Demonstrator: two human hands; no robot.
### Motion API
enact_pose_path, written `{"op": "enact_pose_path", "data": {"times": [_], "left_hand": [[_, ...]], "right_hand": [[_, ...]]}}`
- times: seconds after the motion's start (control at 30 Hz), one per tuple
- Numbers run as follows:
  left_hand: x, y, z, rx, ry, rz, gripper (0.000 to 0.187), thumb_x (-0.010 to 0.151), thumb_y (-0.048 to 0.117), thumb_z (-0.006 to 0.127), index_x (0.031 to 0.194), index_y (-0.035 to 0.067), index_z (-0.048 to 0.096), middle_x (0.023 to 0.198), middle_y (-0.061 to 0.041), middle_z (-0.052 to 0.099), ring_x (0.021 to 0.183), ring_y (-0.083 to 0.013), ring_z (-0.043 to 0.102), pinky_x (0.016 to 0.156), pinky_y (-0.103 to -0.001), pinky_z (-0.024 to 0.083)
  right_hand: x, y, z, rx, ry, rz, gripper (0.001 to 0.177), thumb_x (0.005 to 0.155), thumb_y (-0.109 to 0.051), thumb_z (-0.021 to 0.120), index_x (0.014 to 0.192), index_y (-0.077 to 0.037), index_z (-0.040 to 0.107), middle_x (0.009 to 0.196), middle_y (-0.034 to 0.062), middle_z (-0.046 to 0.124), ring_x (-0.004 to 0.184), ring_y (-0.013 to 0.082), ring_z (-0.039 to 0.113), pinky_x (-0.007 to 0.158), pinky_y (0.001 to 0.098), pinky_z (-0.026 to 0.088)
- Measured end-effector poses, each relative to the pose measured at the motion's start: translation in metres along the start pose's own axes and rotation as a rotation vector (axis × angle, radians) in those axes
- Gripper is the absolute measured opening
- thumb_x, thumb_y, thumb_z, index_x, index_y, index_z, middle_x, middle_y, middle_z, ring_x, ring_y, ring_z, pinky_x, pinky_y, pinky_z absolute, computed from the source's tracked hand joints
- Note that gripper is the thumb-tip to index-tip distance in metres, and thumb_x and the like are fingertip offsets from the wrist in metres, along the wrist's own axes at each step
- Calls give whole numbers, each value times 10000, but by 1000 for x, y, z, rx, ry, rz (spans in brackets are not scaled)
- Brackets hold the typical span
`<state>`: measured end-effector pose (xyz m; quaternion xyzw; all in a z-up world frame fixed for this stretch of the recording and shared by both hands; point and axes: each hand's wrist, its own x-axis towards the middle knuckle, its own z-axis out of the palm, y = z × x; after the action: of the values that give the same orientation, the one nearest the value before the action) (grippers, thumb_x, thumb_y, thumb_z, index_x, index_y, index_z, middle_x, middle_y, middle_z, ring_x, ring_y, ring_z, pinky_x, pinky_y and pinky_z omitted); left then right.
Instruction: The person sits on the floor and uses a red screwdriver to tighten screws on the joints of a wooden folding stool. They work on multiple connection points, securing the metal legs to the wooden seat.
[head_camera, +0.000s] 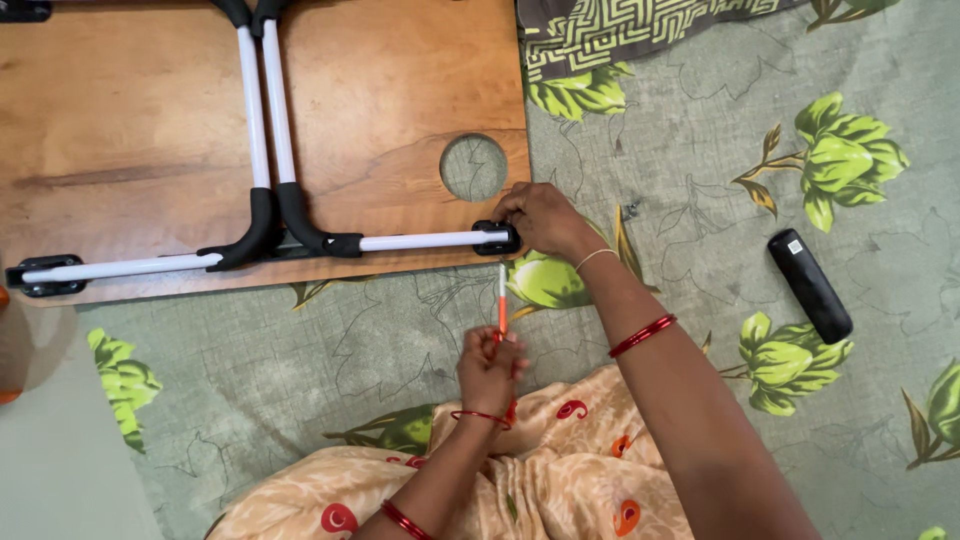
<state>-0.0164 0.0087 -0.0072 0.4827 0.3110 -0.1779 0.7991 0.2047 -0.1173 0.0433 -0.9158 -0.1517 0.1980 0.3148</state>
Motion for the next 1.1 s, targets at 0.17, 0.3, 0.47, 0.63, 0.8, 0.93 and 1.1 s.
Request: {"op": "enact_pose_path", "data": {"times": [0.17,0.3,0.47,0.63,0.8,0.93,1.1], "left_hand": [[-9,-8,-3,-50,1,-213,216,961,165,662,1087,60,523,865,-109,719,599,-149,679,511,-269,524],[-13,10,-12,-73,-21,-198,222,931,190,648,1084,81,528,840,-99,717,541,-142,635,439,-276,467],[-34,39,-31,-99,-63,-169,257,928,187,694,1087,71,529,822,-118,700,542,-163,642,467,-285,504],[-45,72,-56,-103,-25,-82,232,937,172,673,1086,59,535,829,-108,702,577,-162,660,502,-286,521],[-26,86,-58,-65,-4,58,223,954,175,665,1097,61,537,848,-110,714,623,-151,668,537,-270,518],[-11,87,-54,-96,29,18,241,954,181,669,1096,43,533,846,-119,709,622,-169,676,528,-283,526],[-5,84,-53,-119,39,-23,255,952,193,661,1101,28,535,866,-121,718,633,-169,688,535,-287,545]], "right_hand": [[-3,8,10,100,59,6,194,839,69,621,932,-9,773,943,130,693,850,257,687,797,346,581],[-16,9,16,923,268,385,182,985,20,556,1032,18,731,864,151,648,693,246,599,639,389,521],[-43,21,21,1516,377,311,159,940,-98,562,929,40,640,841,139,707,748,237,732,621,382,612],[-43,24,24,1305,399,417,159,972,-138,641,1000,16,666,828,129,646,707,220,640,579,353,515],[-37,9,14,374,272,23,312,819,-74,723,1129,-42,707,1155,61,654,1024,233,680,868,326,598],[-38,-8,6,-165,110,-106,474,700,-94,850,1146,-78,689,1131,92,619,1071,317,629,931,413,521],[-35,-29,6,-183,61,50,461,718,-149,862,1133,-102,669,1144,82,616,1057,311,637,924,420,532]]}}
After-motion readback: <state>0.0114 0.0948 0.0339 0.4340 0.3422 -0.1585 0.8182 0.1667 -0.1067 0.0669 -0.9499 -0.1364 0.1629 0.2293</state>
